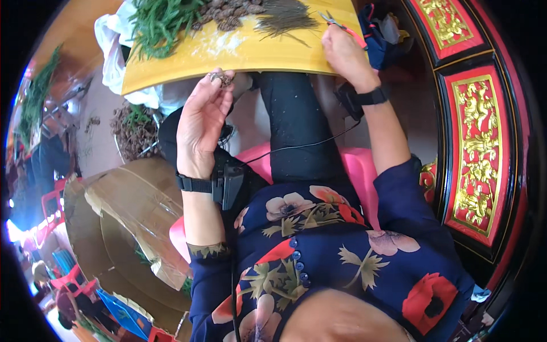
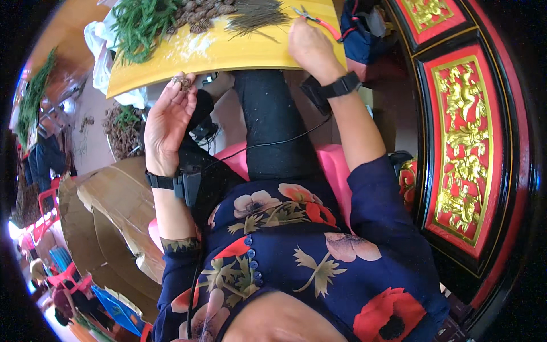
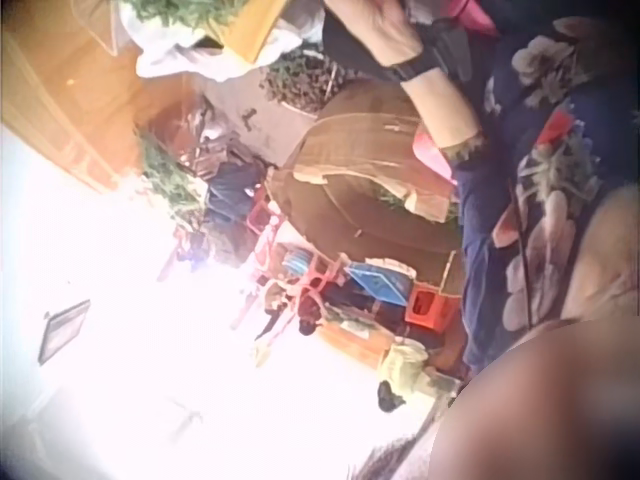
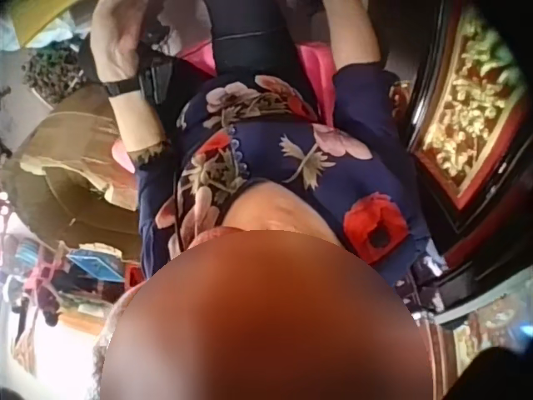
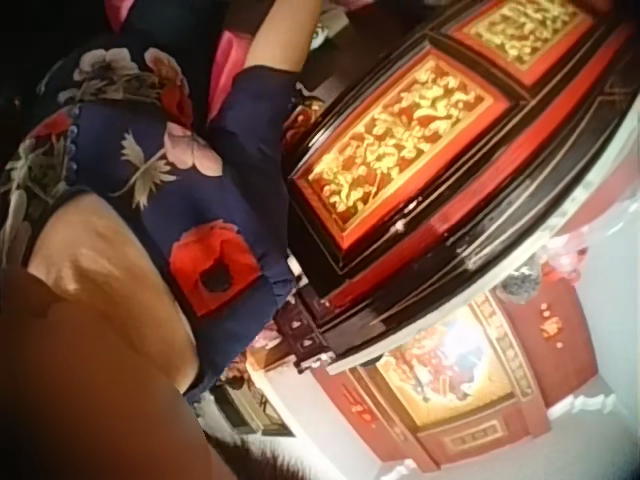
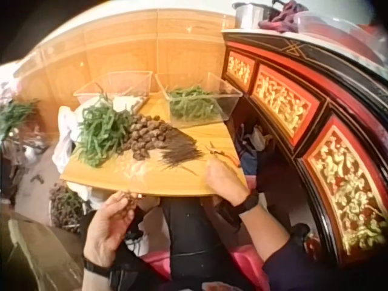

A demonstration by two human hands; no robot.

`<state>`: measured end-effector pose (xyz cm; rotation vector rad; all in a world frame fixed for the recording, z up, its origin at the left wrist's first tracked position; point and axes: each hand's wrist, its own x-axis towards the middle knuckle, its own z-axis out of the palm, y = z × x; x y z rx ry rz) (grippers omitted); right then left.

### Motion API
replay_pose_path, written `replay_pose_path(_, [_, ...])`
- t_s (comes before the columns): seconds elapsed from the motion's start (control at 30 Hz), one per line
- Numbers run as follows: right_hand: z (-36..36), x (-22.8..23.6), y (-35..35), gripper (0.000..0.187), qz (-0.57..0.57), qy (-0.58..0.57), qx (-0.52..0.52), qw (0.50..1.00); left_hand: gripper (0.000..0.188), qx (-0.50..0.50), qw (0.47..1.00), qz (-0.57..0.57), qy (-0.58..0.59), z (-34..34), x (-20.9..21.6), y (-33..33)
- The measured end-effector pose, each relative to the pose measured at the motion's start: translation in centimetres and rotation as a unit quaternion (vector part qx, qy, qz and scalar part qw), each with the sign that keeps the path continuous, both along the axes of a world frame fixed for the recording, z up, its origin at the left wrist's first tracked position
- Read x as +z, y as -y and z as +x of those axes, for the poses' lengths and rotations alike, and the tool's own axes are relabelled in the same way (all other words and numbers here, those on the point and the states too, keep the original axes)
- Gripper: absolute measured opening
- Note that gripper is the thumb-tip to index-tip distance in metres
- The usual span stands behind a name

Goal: Sorting and cleaning dried plant parts and trimming green stems using hand tools.

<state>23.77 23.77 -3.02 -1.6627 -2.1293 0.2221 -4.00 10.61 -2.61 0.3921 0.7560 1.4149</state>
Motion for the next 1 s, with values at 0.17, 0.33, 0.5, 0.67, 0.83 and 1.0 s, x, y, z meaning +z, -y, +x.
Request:
replay_pose_path(0.17, [-1.0,3.9,2.6,0.017,0.065,0.007,0.134,0.989,0.029,-0.008,0.99,-0.014,0.143,-0.4,0.7,3.1])
replay_pose_path(0.33, [-3.0,7.2,3.9,0.011,0.204,0.131,0.252,0.937,0.031,-0.005,0.984,0.001,0.177,-0.7,-0.5,5.9])
replay_pose_path(0.5, [-4.5,8.3,2.7,0.01,0.26,0.123,0.344,0.894,0.036,-0.016,0.971,0.01,0.237,-0.2,-0.2,8.4])
replay_pose_path(0.67, [-6.1,7.9,0.5,0.012,0.142,0.272,0.328,0.894,0.038,0.018,0.973,0.011,0.231,0.8,1.9,9.8])
replay_pose_path(0.83, [-9.5,11.5,5.4,0.011,0.0,-0.001,0.324,0.946,0.04,0.073,0.981,-0.01,0.177,1.0,3.6,10.5])
replay_pose_path(1.0, [-10.7,8.4,11.9,0.009,-0.059,-0.213,0.371,0.902,0.041,0.127,0.984,-0.018,0.125,0.5,3.8,10.9])
